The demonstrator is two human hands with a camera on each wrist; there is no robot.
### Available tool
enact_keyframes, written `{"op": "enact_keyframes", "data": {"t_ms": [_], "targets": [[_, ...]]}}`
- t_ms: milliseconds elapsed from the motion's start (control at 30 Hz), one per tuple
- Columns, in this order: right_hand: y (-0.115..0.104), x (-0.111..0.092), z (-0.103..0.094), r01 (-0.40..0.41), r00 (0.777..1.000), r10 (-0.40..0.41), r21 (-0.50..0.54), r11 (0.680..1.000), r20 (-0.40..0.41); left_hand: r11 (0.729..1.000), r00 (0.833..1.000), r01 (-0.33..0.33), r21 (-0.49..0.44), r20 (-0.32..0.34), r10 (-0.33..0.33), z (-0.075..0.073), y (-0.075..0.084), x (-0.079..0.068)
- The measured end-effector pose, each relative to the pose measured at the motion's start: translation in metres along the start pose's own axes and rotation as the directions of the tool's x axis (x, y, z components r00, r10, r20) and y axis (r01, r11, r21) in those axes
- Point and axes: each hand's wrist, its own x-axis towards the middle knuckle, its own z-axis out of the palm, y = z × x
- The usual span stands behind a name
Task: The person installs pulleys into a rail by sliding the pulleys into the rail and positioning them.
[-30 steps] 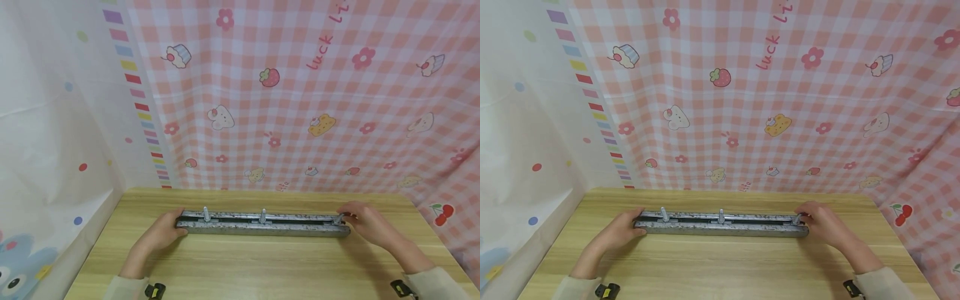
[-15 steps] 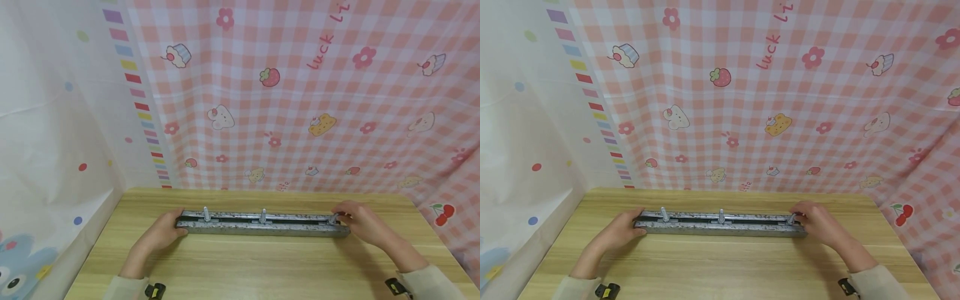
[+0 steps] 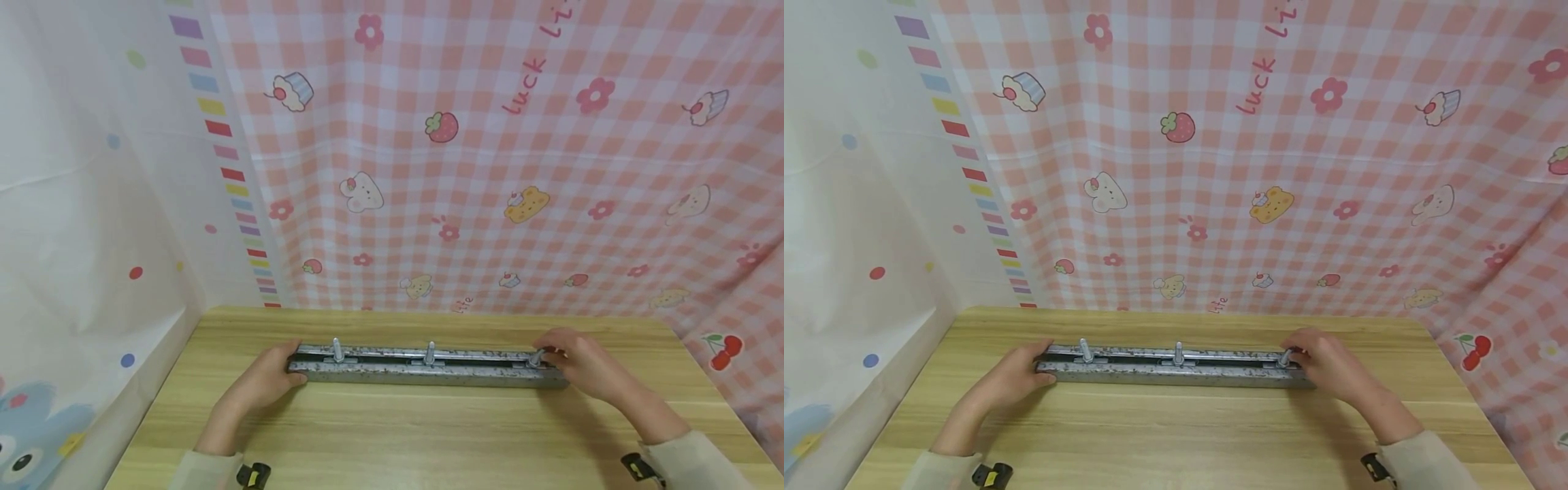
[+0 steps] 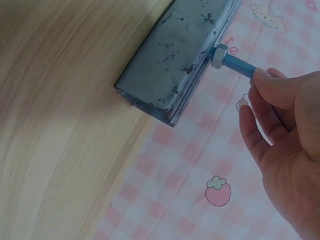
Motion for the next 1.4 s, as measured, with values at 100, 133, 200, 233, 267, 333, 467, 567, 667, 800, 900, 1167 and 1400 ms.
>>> {"op": "enact_keyframes", "data": {"t_ms": [100, 133, 200, 233, 267, 333, 467, 567, 667, 800, 900, 1167, 1400], "targets": [[-0.001, 0.001, 0.001, 0.003, 1.000, -0.003, 0.009, 1.000, 0.003, 1.000, 1.000, 0.001, 0.002, 0.001, -0.001, 0.000, 0.000, 0.000], [-0.001, 0.001, 0.001, 0.011, 1.000, -0.011, 0.009, 1.000, 0.000, 1.000, 1.000, 0.002, 0.003, 0.000, -0.002, 0.000, -0.001, 0.000], [-0.001, 0.002, 0.002, 0.015, 1.000, -0.015, 0.007, 1.000, -0.003, 1.000, 1.000, 0.005, 0.005, 0.000, -0.005, 0.000, -0.001, 0.000], [-0.001, 0.002, 0.002, 0.014, 1.000, -0.014, 0.008, 1.000, 0.000, 1.000, 1.000, 0.007, 0.005, 0.000, -0.007, 0.000, -0.001, 0.000], [-0.001, 0.002, 0.003, 0.019, 1.000, -0.019, 0.004, 1.000, -0.001, 1.000, 1.000, 0.008, 0.004, 0.000, -0.008, 0.000, -0.001, 0.000], [-0.001, 0.003, 0.003, 0.025, 1.000, -0.025, -0.001, 1.000, -0.006, 1.000, 1.000, 0.008, 0.002, 0.001, -0.008, 0.000, 0.000, 0.000], [-0.003, 0.004, 0.005, 0.036, 0.999, -0.036, -0.006, 0.999, -0.017, 1.000, 1.000, 0.008, 0.000, 0.002, -0.008, 0.000, 0.000, 0.000], [-0.004, 0.005, 0.006, 0.039, 0.999, -0.039, -0.008, 0.999, -0.024, 1.000, 1.000, 0.010, 0.000, 0.002, -0.010, 0.000, 0.000, 0.000], [-0.005, 0.005, 0.007, 0.027, 0.999, -0.027, -0.008, 1.000, -0.020, 1.000, 1.000, 0.012, 0.005, 0.004, -0.013, 0.000, 0.000, 0.000], [-0.007, 0.006, 0.008, 0.015, 1.000, -0.015, -0.004, 1.000, -0.011, 1.000, 1.000, 0.017, 0.025, 0.009, -0.017, 0.000, 0.001, 0.001], [-0.008, 0.007, 0.008, 0.022, 1.000, -0.022, 0.001, 1.000, -0.016, 0.999, 1.000, 0.020, 0.035, 0.013, -0.021, 0.000, 0.002, 0.001], [-0.009, 0.008, 0.011, 0.046, 0.998, -0.046, 0.006, 0.999, -0.030, 0.999, 0.999, 0.027, 0.029, 0.018, -0.027, -0.001, 0.003, 0.001], [-0.010, 0.010, 0.011, 0.020, 1.000, -0.019, 0.029, 0.999, -0.018, 0.999, 1.000, 0.025, 0.025, 0.017, -0.025, -0.002, 0.002, 0.000]]}}
